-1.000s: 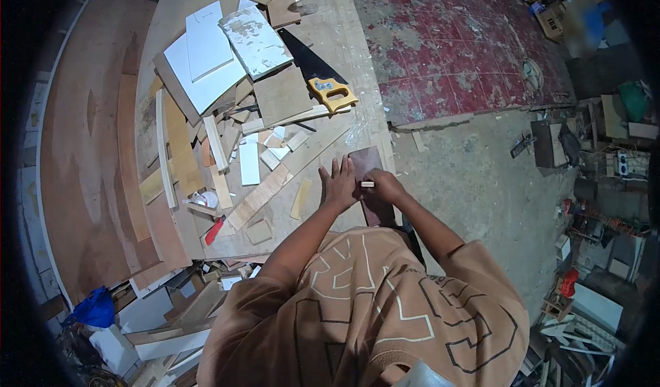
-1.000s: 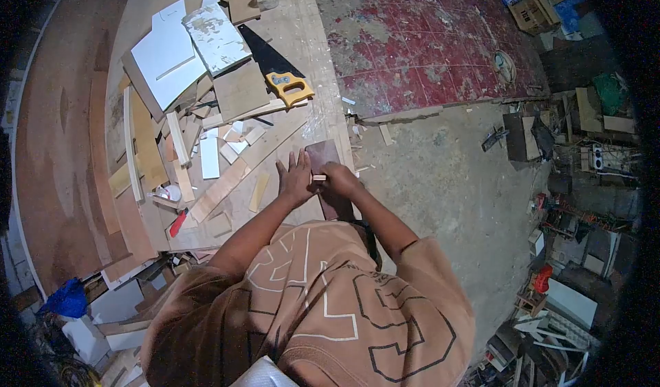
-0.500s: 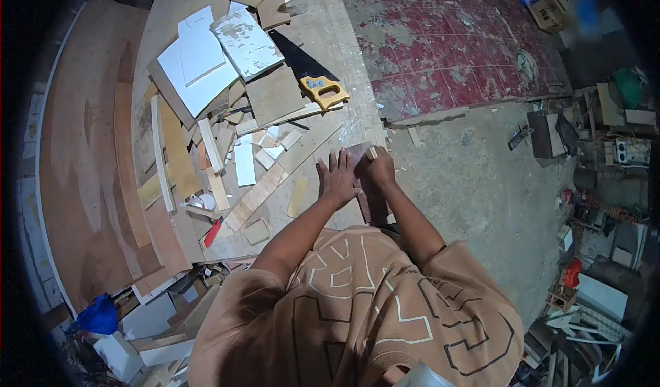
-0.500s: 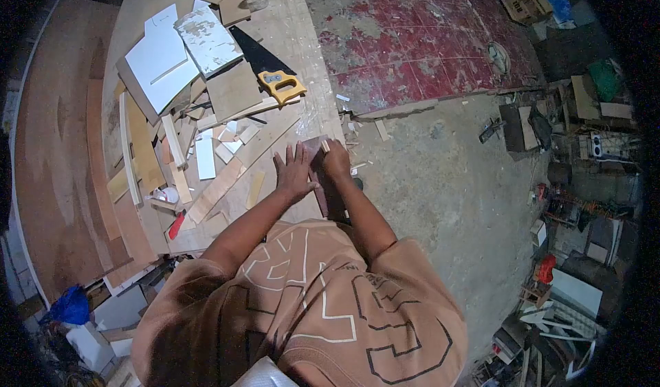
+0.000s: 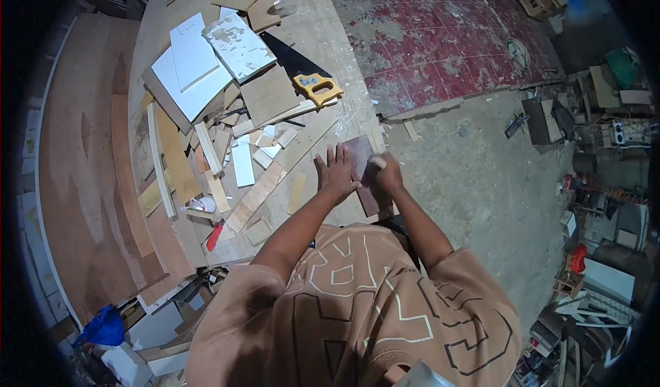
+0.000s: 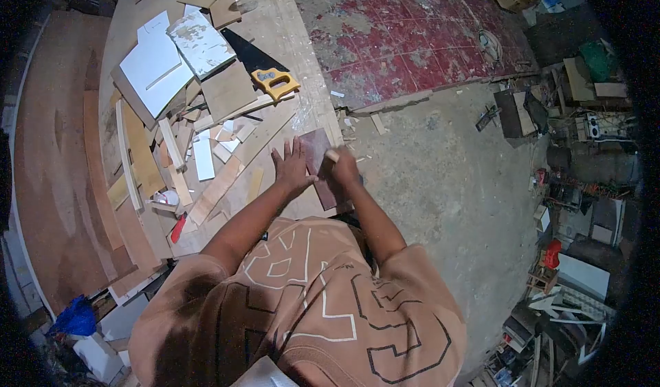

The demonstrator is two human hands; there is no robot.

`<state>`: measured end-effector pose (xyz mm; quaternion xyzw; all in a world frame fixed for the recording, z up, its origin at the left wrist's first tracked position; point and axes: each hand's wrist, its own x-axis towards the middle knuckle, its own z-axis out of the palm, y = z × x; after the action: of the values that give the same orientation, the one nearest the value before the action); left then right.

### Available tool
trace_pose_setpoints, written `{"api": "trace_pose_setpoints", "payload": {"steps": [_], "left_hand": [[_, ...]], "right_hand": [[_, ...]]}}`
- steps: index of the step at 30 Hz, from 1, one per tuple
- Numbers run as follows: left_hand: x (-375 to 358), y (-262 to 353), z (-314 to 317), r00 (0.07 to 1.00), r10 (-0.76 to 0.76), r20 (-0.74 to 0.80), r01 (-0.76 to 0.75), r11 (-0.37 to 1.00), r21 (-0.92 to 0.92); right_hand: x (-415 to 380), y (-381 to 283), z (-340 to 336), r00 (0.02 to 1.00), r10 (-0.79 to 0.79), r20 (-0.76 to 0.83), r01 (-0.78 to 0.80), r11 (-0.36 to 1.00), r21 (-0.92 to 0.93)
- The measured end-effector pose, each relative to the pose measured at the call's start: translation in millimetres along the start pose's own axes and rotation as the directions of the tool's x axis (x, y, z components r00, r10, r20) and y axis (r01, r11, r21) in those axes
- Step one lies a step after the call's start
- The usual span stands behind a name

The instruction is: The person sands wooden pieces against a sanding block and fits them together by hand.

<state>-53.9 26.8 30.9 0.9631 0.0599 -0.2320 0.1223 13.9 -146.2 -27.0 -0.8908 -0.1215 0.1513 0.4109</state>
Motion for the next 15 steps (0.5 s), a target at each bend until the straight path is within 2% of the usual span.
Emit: {"api": "trace_pose_setpoints", "payload": {"steps": [2, 3, 4, 6, 8, 10, 11, 12, 13, 14, 15], "left_hand": [[-1, 1, -3, 1.0, 0.002, 0.004, -0.002, 0.999, -0.037], [-1, 1, -2, 1.0, 0.003, 0.002, -0.003, 1.0, -0.031], [-1, 1, -1, 1.0, 0.0, 0.0, 0.0, 1.0, -0.031], [0, 1, 0, 1.0, 0.0, -0.004, 0.0, 1.0, -0.03], [1, 1, 0, 1.0, -0.008, 0.018, 0.008, 1.0, -0.02], [-1, 1, 0, 1.0, -0.008, 0.018, 0.008, 1.0, -0.01], [-1, 1, -2, 1.0, -0.01, 0.02, 0.009, 1.0, 0.002], [-1, 0, -4, 1.0, -0.014, 0.019, 0.014, 1.0, 0.003], [-3, 0, -4, 1.0, -0.01, 0.001, 0.01, 1.0, -0.016], [-5, 1, -4, 1.0, -0.003, -0.015, 0.002, 0.999, -0.036], [-5, 2, -3, 1.0, -0.002, -0.013, 0.002, 0.999, -0.033]], "right_hand": [[35, 17, 9, 0.988, 0.085, -0.132, -0.059, 0.98, 0.191], [29, -34, -20, 0.979, 0.1, -0.176, -0.072, 0.985, 0.159], [28, -27, -15, 0.978, 0.1, -0.18, -0.07, 0.984, 0.164], [22, -8, 1, 0.99, 0.052, -0.128, -0.018, 0.967, 0.254], [-11, 0, 16, 0.997, 0.08, -0.011, -0.077, 0.979, 0.19], [-33, -3, 9, 0.98, -0.119, 0.156, 0.093, 0.982, 0.166], [-26, 1, 14, 0.98, -0.124, 0.156, 0.097, 0.981, 0.167], [-15, 21, 31, 0.993, 0.073, 0.094, -0.082, 0.992, 0.094], [-6, 1, 26, 0.964, 0.267, 0.02, -0.267, 0.963, 0.034], [2, -14, 10, 0.963, 0.268, 0.005, -0.265, 0.95, 0.167], [18, -13, 9, 0.97, 0.24, -0.024, -0.232, 0.955, 0.183]]}}
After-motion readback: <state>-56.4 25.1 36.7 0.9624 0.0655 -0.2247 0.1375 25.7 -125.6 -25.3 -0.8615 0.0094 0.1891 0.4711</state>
